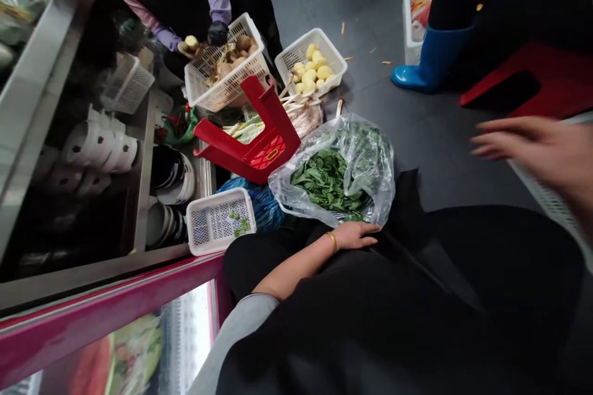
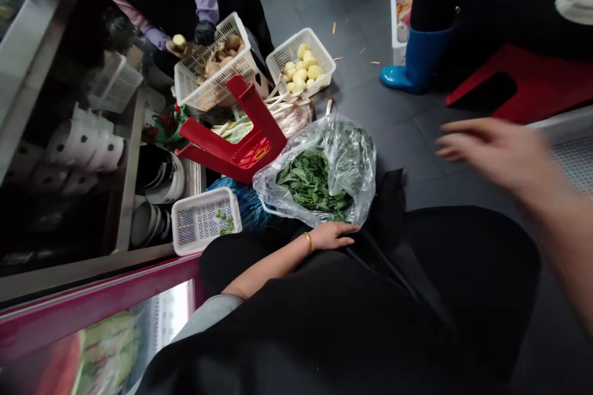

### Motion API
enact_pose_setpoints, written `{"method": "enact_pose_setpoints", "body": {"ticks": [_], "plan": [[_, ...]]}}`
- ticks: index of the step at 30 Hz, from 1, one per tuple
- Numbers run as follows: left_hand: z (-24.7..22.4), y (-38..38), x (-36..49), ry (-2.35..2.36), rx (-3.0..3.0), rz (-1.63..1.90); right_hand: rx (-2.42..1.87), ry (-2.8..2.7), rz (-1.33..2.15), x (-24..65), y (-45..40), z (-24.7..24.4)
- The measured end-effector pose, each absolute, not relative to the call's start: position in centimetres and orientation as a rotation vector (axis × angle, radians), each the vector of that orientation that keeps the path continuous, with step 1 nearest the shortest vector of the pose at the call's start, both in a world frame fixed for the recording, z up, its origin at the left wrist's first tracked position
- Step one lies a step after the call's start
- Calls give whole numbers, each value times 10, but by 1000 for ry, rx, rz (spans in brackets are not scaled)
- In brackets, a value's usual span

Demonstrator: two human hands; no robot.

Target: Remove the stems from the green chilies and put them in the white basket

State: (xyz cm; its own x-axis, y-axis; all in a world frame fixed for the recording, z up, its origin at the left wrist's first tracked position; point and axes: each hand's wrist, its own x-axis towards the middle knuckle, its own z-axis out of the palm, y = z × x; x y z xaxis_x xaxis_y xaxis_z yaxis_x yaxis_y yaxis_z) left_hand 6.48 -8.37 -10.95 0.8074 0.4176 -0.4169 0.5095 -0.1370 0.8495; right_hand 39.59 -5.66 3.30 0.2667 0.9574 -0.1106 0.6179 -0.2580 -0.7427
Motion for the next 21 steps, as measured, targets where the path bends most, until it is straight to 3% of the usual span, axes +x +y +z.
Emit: {"method": "enact_pose_setpoints", "body": {"ticks": [5,8,12,16,21], "plan": [[-101,-76,56,673,1731,-37,-1688,-2287,1288,214,30,-49],[-109,-76,50,638,1714,-5,-1969,-2385,1306,143,50,-104],[-123,-77,40,685,1686,2,-2108,-2342,1233,128,58,-147],[-124,-62,29,811,1699,-81,-2120,-2320,1103,166,62,-141],[-87,-7,-10,1495,1625,20,-1881,-1939,1035,212,50,-80]]}}
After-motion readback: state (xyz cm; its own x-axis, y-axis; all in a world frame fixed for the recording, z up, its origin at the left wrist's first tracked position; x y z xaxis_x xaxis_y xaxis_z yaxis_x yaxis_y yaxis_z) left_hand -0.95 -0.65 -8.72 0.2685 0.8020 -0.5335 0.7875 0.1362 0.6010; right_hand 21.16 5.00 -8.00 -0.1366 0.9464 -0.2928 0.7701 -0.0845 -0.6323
